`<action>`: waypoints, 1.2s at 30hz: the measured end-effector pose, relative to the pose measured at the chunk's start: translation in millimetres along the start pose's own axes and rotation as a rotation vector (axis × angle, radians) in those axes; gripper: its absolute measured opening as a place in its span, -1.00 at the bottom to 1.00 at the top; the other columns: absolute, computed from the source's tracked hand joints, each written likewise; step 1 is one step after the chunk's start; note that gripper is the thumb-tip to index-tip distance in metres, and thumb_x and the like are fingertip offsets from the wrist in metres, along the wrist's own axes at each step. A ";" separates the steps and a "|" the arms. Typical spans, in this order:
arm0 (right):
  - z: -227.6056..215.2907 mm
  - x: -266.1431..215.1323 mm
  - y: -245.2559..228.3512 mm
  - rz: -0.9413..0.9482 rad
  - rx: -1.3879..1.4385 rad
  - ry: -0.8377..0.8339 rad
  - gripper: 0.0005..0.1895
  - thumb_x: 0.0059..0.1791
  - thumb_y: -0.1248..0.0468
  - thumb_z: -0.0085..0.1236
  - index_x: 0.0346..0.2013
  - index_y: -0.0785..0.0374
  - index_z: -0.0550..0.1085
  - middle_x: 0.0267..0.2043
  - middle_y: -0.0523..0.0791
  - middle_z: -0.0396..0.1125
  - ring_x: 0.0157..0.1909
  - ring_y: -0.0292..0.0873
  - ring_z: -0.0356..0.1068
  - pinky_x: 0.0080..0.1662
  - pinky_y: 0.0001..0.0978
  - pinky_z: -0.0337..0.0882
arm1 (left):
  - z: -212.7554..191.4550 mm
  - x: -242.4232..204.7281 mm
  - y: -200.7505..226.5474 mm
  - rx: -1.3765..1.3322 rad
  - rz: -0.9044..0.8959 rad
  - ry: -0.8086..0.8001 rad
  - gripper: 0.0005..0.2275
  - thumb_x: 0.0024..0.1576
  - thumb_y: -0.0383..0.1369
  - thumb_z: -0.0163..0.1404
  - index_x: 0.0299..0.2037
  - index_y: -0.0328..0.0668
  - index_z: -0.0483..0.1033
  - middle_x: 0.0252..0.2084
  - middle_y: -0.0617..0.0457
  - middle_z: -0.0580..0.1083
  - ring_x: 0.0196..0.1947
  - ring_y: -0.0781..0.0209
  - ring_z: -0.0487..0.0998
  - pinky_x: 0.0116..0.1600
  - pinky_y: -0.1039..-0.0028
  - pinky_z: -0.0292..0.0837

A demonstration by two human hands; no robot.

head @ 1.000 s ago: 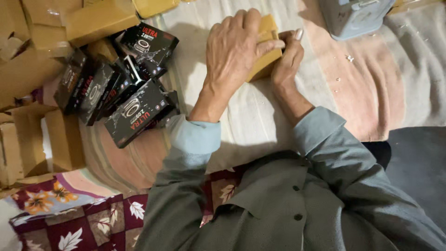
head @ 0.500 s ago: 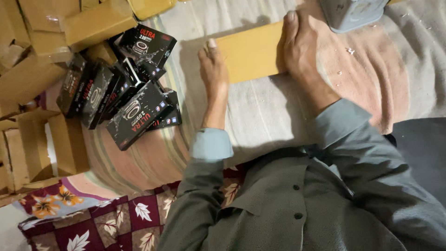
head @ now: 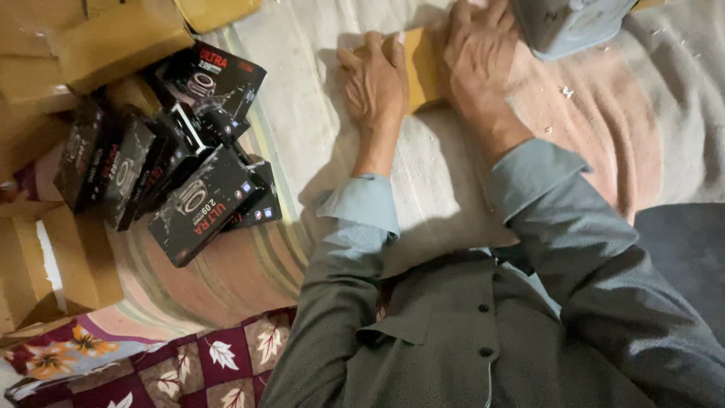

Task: The person opens a smartwatch box, removes the watch, strap, and charger, then places them into a brown shipping box and seals it with tape. The process is repeated with a second smartwatch unit.

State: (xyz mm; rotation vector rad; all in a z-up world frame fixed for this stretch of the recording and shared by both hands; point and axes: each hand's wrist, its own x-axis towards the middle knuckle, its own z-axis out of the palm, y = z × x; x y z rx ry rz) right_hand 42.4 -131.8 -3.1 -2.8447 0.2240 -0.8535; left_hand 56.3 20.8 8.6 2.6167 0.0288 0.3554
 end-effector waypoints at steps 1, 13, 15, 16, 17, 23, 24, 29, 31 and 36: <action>1.7 0.8 2.9 0.003 0.012 -0.020 -0.65 0.17 0.08 0.05 0.13 0.24 0.40 0.05 0.27 0.25 0.06 0.25 0.26 0.02 0.11 0.30 | 2.4 0.7 -0.3 -0.012 0.010 0.031 -0.66 0.28 0.00 -0.21 0.08 0.03 0.37 0.04 -0.36 0.31 -0.07 -0.33 0.51 -0.11 0.02 0.50; -8.6 -0.2 -5.9 -0.060 -0.088 0.097 -0.56 0.05 0.01 0.06 0.02 0.31 0.44 0.01 0.20 0.29 0.04 0.25 0.27 0.02 0.12 0.27 | -10.0 -9.9 4.1 0.039 0.189 0.124 -0.54 0.13 0.10 -0.04 0.05 -0.02 0.42 0.13 -0.23 0.32 0.18 -0.24 0.29 0.14 -0.16 0.23; -6.4 5.8 -10.9 -0.186 -0.228 0.229 -0.47 -0.07 -0.14 0.11 -0.08 0.23 0.48 -0.09 0.14 0.35 -0.01 0.23 0.30 -0.05 0.09 0.29 | -6.1 -7.8 2.3 0.100 0.302 0.199 -0.65 0.19 -0.01 -0.02 0.03 -0.01 0.44 0.06 -0.08 0.39 0.19 -0.19 0.29 0.37 -0.42 -0.08; -4.6 10.8 -13.5 -0.253 -0.147 0.157 -0.57 -0.02 -0.06 0.11 -0.10 0.22 0.48 -0.10 0.10 0.38 0.00 0.20 0.32 0.01 0.16 0.27 | -4.4 -3.3 1.2 0.094 0.343 0.174 -0.69 0.17 -0.13 -0.03 0.06 -0.02 0.43 0.09 -0.04 0.40 0.20 -0.15 0.30 0.37 -0.31 -0.04; -2.1 10.2 -16.3 -0.315 -0.064 0.071 -0.66 0.03 0.02 0.11 -0.12 0.22 0.49 -0.11 0.07 0.40 0.01 0.17 0.34 0.07 0.23 0.24 | -1.9 -3.8 -2.3 0.093 0.381 0.138 -0.70 0.15 -0.25 -0.04 0.08 -0.03 0.42 0.12 0.00 0.40 0.20 -0.11 0.31 0.37 -0.21 0.01; 24.8 21.8 -13.9 -0.423 0.210 -0.153 -0.79 0.12 0.18 0.03 -0.18 0.28 0.48 -0.09 0.06 0.43 0.02 0.16 0.38 0.06 0.06 0.29 | 11.5 4.6 -13.7 0.053 0.405 0.042 -0.72 0.10 -0.37 -0.04 0.03 -0.06 0.42 0.08 0.05 0.42 0.17 -0.05 0.33 0.27 -0.08 0.13; 28.1 20.7 -11.2 -0.409 0.238 -0.166 -0.75 0.14 0.14 0.03 -0.18 0.28 0.49 -0.07 0.07 0.43 0.01 0.17 0.38 0.06 0.06 0.29 | 11.3 5.2 -13.0 0.047 0.395 0.048 -0.73 0.11 -0.35 -0.04 0.03 -0.04 0.43 0.08 0.04 0.42 0.17 -0.05 0.33 0.25 -0.07 0.14; 24.2 3.7 13.9 -0.449 0.008 -0.004 -0.57 0.13 0.01 0.02 0.00 0.36 0.46 -0.09 0.14 0.41 0.02 0.17 0.36 0.05 0.08 0.28 | 4.9 3.3 -4.4 0.069 0.304 -0.032 -0.70 0.30 -0.04 -0.10 0.09 0.05 0.42 0.13 0.06 0.41 0.22 0.02 0.33 0.31 -0.01 0.17; 8.9 -1.3 25.8 -0.425 0.065 -0.095 -0.49 0.16 -0.02 0.01 0.13 0.39 0.42 -0.04 0.19 0.38 0.07 0.25 0.33 0.08 0.18 0.26 | -2.2 -1.0 -8.8 0.049 0.349 -0.099 -0.57 0.28 0.06 -0.06 0.21 0.03 0.35 0.23 0.04 0.36 0.30 -0.02 0.28 0.34 -0.04 0.13; -50.0 -10.6 49.8 -0.646 0.293 -0.156 -0.02 -0.01 -0.36 0.08 0.40 0.35 0.30 0.26 0.32 0.18 0.24 0.42 0.16 0.21 0.28 0.17 | -24.7 -6.1 -37.6 -0.060 0.716 -0.123 0.04 -0.19 0.31 0.26 0.42 -0.08 0.10 0.40 -0.24 0.10 0.43 -0.32 -0.04 0.44 -0.16 -0.11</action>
